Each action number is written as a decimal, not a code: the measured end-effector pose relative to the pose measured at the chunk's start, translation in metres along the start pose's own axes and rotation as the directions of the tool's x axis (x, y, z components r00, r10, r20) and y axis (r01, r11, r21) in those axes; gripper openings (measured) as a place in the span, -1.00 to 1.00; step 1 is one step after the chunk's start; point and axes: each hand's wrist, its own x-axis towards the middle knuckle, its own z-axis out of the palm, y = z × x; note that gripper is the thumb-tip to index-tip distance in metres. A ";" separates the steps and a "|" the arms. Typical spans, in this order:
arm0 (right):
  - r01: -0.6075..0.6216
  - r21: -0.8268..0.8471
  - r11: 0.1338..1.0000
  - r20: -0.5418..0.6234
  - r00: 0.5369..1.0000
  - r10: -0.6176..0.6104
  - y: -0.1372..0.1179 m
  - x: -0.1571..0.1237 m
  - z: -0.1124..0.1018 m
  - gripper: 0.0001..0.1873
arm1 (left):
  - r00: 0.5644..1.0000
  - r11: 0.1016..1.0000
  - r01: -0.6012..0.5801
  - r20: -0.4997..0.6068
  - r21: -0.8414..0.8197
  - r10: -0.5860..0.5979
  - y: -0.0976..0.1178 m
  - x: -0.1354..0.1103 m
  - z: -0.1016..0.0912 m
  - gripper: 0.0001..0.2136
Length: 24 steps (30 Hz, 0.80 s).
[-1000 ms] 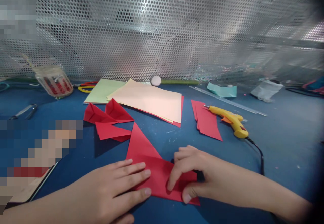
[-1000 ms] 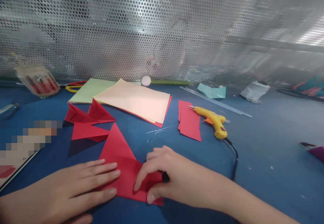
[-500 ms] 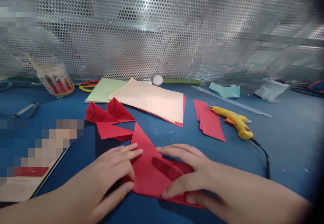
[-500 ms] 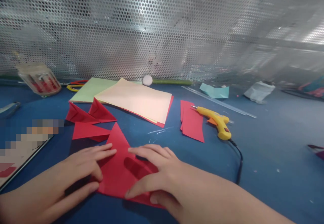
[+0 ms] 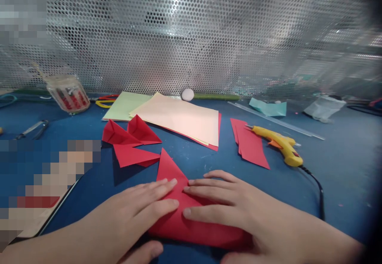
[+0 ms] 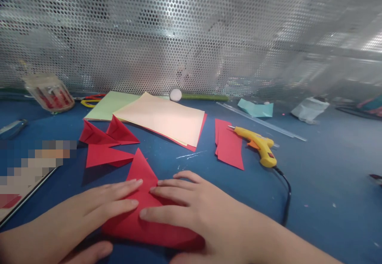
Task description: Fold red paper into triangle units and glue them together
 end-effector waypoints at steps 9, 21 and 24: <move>0.059 -0.210 0.976 0.003 0.998 -0.060 0.000 -0.002 0.006 -0.34 | 0.958 0.929 0.287 -0.038 0.235 -0.286 -0.013 -0.002 0.005 -0.42; 0.054 -0.218 0.975 0.012 0.999 -0.053 0.009 0.003 0.008 -0.50 | 0.984 0.974 0.178 -0.019 0.141 -0.177 -0.012 0.003 0.003 -0.49; 0.059 -0.224 0.973 0.009 0.998 -0.059 0.008 0.001 0.008 -0.53 | 0.994 0.989 0.103 0.028 0.108 -0.107 -0.011 0.005 -0.001 -0.53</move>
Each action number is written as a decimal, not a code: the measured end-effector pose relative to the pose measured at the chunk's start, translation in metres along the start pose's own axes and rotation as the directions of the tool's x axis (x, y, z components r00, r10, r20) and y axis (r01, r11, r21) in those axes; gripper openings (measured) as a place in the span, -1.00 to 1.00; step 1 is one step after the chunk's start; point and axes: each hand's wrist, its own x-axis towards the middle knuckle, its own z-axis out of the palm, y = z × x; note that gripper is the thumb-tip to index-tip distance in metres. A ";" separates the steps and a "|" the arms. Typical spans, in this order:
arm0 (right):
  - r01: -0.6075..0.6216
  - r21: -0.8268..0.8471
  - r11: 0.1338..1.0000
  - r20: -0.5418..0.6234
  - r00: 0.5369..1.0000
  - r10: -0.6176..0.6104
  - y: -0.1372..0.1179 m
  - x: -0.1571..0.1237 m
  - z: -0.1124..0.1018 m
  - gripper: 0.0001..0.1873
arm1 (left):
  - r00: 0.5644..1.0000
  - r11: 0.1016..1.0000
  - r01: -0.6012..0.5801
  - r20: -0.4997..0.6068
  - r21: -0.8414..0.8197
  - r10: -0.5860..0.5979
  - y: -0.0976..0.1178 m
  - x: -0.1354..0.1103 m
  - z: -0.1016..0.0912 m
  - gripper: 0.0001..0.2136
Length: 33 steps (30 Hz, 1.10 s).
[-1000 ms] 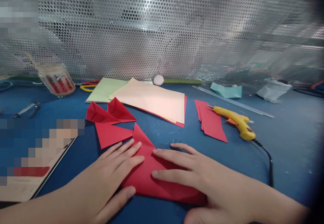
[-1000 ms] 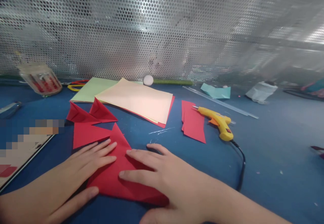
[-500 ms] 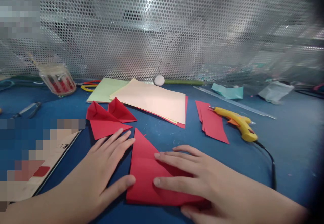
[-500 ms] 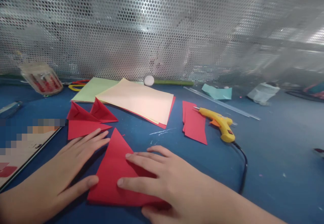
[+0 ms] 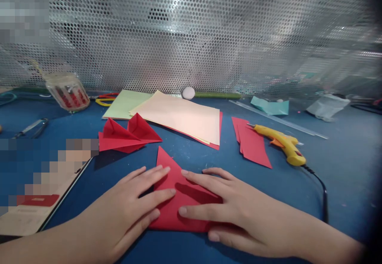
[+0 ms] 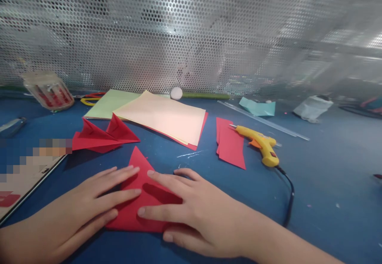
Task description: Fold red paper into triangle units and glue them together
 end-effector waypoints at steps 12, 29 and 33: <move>-0.024 0.042 0.999 0.051 0.998 0.022 0.001 -0.001 0.000 -0.45 | 0.992 0.994 -0.106 0.062 -0.031 0.107 0.001 0.004 -0.002 -0.44; -0.130 0.178 0.975 0.060 0.991 0.121 0.001 0.004 0.002 -0.43 | 0.998 0.998 0.035 0.046 0.046 -0.037 0.006 -0.001 0.001 -0.44; -0.173 0.175 0.969 0.082 0.984 0.160 0.001 0.004 0.002 -0.40 | 0.996 0.997 0.055 0.068 0.046 -0.058 0.006 -0.002 0.000 -0.42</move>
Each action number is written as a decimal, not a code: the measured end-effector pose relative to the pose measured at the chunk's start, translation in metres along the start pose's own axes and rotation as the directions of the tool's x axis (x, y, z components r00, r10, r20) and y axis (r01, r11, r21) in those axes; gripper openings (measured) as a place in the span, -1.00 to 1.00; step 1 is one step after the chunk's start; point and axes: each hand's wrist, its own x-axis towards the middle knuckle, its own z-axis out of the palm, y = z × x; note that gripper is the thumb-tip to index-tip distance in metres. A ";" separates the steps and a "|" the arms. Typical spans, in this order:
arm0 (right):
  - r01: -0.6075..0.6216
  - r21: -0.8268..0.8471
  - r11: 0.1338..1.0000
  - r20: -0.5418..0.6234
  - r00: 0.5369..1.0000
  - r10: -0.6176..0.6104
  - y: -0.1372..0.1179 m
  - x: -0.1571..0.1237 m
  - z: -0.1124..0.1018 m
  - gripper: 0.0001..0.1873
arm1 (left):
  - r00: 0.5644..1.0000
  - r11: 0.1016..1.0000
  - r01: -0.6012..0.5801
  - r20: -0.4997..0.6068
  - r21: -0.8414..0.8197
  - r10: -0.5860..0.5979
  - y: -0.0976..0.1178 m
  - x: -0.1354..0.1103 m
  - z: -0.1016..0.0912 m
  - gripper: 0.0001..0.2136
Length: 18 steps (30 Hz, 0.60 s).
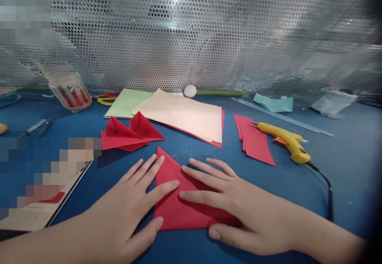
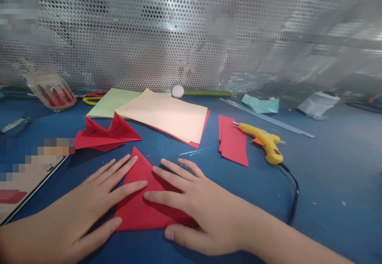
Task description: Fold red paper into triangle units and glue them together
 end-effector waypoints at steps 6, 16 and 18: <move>0.011 0.000 1.000 -0.007 1.000 -0.011 0.001 0.000 0.001 -0.33 | 0.998 0.997 0.054 0.036 -0.047 -0.052 -0.003 -0.001 -0.001 -0.43; 0.040 -0.019 0.999 0.002 0.999 -0.040 0.000 0.001 0.000 -0.48 | 0.998 0.998 0.059 0.030 -0.029 -0.058 0.001 0.004 0.001 -0.50; 0.046 -0.019 0.999 -0.008 0.999 -0.047 -0.001 0.001 0.000 -0.50 | 0.999 0.998 0.051 0.020 -0.043 -0.050 0.002 0.004 0.000 -0.49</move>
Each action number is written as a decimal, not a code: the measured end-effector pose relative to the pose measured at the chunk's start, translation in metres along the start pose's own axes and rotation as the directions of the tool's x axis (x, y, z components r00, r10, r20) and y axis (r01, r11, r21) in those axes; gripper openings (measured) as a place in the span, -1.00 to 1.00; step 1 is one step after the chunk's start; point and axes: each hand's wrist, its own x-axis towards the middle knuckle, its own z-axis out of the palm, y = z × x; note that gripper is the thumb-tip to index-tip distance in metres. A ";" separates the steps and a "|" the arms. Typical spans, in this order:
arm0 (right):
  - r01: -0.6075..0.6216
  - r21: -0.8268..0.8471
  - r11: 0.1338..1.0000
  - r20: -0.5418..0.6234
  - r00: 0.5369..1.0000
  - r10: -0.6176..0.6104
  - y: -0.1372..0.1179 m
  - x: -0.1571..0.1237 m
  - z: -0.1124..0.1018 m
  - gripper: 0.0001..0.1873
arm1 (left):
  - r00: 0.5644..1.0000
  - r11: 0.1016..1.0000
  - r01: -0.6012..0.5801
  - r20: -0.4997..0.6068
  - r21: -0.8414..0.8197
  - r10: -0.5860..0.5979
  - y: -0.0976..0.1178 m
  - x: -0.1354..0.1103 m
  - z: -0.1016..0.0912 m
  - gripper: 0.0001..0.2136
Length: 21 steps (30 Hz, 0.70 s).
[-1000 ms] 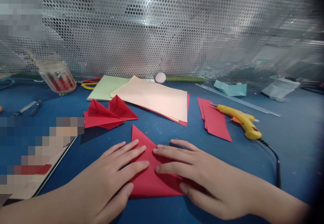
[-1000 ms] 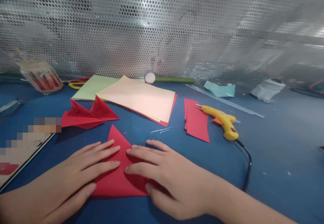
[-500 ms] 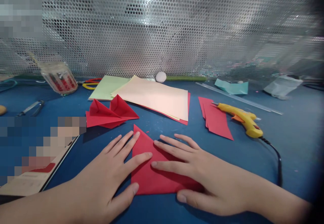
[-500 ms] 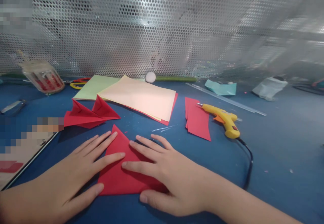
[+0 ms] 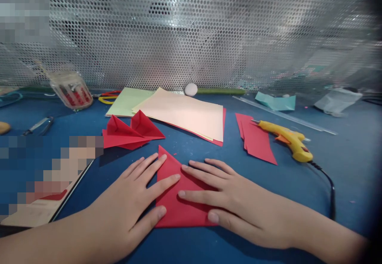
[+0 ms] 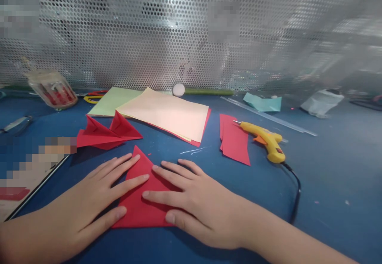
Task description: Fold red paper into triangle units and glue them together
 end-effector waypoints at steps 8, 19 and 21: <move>0.020 -0.052 0.998 -0.021 1.000 -0.021 0.000 0.001 0.000 -0.51 | 1.000 1.000 -0.016 0.025 0.002 0.016 -0.001 0.001 -0.003 -0.41; 0.049 -0.029 0.998 0.053 0.997 -0.047 -0.001 -0.002 -0.002 -0.46 | 0.999 0.998 -0.033 0.041 0.049 0.031 0.001 0.001 -0.005 -0.49; 0.050 -0.013 0.999 0.052 0.997 -0.050 -0.001 -0.001 -0.003 -0.45 | 0.999 0.999 -0.030 0.033 0.032 0.029 0.002 0.001 -0.004 -0.48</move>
